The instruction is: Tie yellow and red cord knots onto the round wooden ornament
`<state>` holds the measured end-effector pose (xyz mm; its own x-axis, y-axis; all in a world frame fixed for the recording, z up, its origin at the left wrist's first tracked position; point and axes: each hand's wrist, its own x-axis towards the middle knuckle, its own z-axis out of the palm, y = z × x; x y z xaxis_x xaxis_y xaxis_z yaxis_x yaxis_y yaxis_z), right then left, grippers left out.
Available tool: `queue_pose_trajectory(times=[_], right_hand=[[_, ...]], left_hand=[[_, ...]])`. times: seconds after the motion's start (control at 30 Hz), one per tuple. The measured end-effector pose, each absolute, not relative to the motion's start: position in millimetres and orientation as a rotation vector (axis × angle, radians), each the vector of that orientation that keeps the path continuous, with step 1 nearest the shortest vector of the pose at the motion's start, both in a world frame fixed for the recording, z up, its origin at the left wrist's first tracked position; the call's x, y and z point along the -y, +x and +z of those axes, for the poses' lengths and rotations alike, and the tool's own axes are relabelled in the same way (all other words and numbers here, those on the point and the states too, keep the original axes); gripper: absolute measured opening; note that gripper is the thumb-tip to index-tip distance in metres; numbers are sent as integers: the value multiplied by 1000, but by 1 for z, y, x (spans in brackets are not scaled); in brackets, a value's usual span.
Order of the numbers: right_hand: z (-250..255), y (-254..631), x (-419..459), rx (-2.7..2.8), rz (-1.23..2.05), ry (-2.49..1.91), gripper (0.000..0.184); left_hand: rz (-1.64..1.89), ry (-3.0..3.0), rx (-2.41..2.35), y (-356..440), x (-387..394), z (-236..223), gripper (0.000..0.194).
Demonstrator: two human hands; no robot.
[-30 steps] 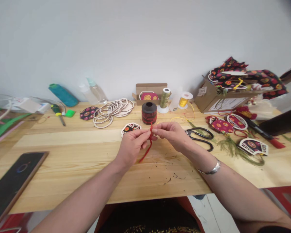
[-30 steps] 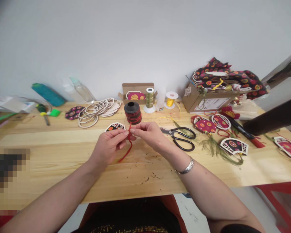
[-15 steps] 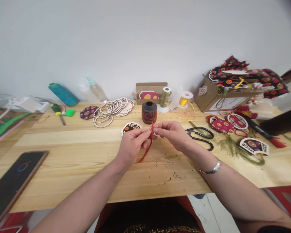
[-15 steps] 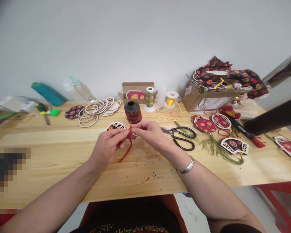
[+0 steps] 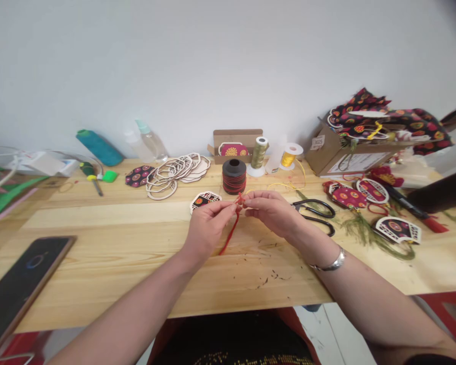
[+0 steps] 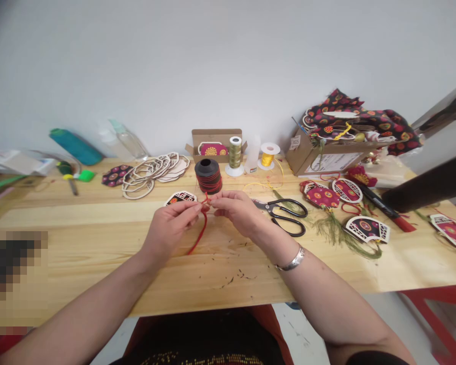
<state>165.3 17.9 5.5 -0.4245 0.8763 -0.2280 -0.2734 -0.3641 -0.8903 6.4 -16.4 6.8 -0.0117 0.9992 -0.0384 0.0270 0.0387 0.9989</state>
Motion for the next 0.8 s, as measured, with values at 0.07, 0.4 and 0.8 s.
queue_pose_trajectory(times=[0.07, 0.4, 0.8], right_hand=[[5, 164, -19, 989, 1919, -897, 10], [0, 159, -18, 895, 1818, -912, 9], [5, 159, -16, 857, 1871, -856, 9]], left_hand=[[1230, 1307, -1279, 6, 16, 5, 11], [1276, 1387, -1226, 4, 13, -1, 12], [1210, 1385, -1298, 4, 14, 2, 11]])
